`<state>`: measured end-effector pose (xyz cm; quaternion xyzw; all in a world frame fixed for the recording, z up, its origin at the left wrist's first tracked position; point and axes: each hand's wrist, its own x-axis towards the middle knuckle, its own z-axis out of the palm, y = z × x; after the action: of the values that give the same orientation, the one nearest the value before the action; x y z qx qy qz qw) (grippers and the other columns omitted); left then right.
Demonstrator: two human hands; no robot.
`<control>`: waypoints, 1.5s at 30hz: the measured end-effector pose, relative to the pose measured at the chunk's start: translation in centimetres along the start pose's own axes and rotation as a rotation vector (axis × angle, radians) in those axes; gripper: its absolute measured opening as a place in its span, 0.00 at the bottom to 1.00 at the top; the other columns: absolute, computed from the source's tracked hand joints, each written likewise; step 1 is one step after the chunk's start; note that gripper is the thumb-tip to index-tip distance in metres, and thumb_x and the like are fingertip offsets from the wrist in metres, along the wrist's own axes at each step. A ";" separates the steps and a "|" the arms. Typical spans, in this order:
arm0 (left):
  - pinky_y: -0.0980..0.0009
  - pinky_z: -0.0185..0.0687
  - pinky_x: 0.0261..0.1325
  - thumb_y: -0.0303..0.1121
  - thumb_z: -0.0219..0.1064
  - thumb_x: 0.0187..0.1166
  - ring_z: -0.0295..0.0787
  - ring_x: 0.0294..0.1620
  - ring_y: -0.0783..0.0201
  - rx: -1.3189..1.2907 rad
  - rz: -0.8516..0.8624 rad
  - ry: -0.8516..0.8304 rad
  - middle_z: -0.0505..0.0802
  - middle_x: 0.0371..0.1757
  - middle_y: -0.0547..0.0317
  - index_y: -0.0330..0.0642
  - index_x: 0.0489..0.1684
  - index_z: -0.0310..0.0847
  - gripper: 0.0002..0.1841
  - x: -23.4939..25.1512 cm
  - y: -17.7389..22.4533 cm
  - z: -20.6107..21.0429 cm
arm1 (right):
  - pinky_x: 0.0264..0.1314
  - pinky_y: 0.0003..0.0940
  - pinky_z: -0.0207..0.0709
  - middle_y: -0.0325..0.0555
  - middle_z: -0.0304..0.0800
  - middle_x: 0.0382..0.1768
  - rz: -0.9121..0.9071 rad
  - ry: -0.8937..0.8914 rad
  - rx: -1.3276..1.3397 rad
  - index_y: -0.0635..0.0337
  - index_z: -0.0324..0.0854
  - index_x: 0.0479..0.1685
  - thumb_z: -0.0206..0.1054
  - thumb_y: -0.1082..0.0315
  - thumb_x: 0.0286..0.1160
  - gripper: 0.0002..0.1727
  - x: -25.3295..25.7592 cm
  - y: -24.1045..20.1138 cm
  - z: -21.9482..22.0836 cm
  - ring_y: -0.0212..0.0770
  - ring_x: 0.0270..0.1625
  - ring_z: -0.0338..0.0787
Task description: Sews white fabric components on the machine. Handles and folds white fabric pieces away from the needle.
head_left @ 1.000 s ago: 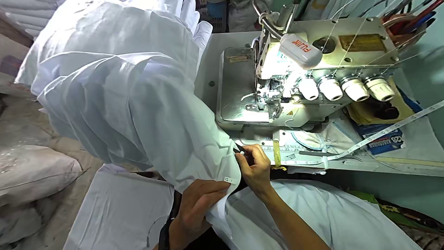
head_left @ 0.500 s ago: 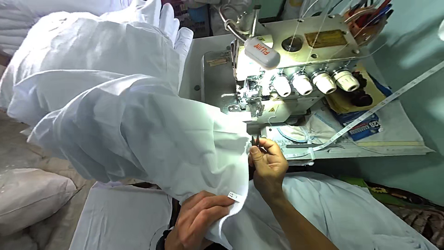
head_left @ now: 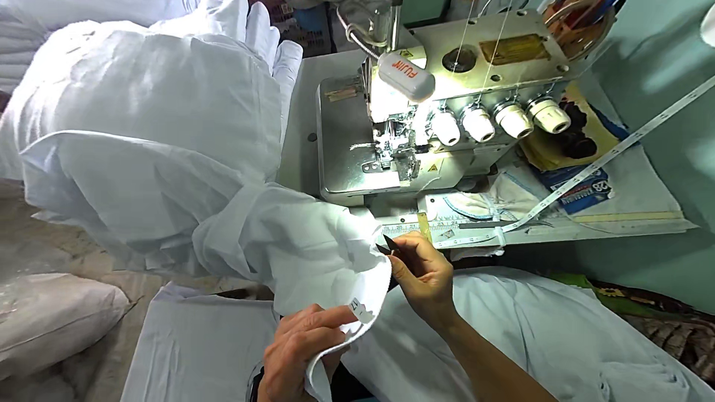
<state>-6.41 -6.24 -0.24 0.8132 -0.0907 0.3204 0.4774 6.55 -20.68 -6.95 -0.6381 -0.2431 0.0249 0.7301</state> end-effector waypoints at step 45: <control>0.85 0.82 0.48 0.32 0.60 0.89 0.88 0.45 0.77 -0.095 -0.092 -0.220 0.90 0.46 0.62 0.44 0.42 0.74 0.05 0.1 2.1 -3.7 | 0.37 0.04 0.68 0.45 0.85 0.36 -0.009 -0.321 -0.088 0.74 0.85 0.41 0.72 0.69 0.73 0.12 -2.3 -0.5 -2.4 0.15 0.35 0.77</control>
<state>-8.88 -4.23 2.57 0.8231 -0.1204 0.2023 0.5168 5.32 -23.81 -7.40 -0.6562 -0.3602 0.1124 0.6535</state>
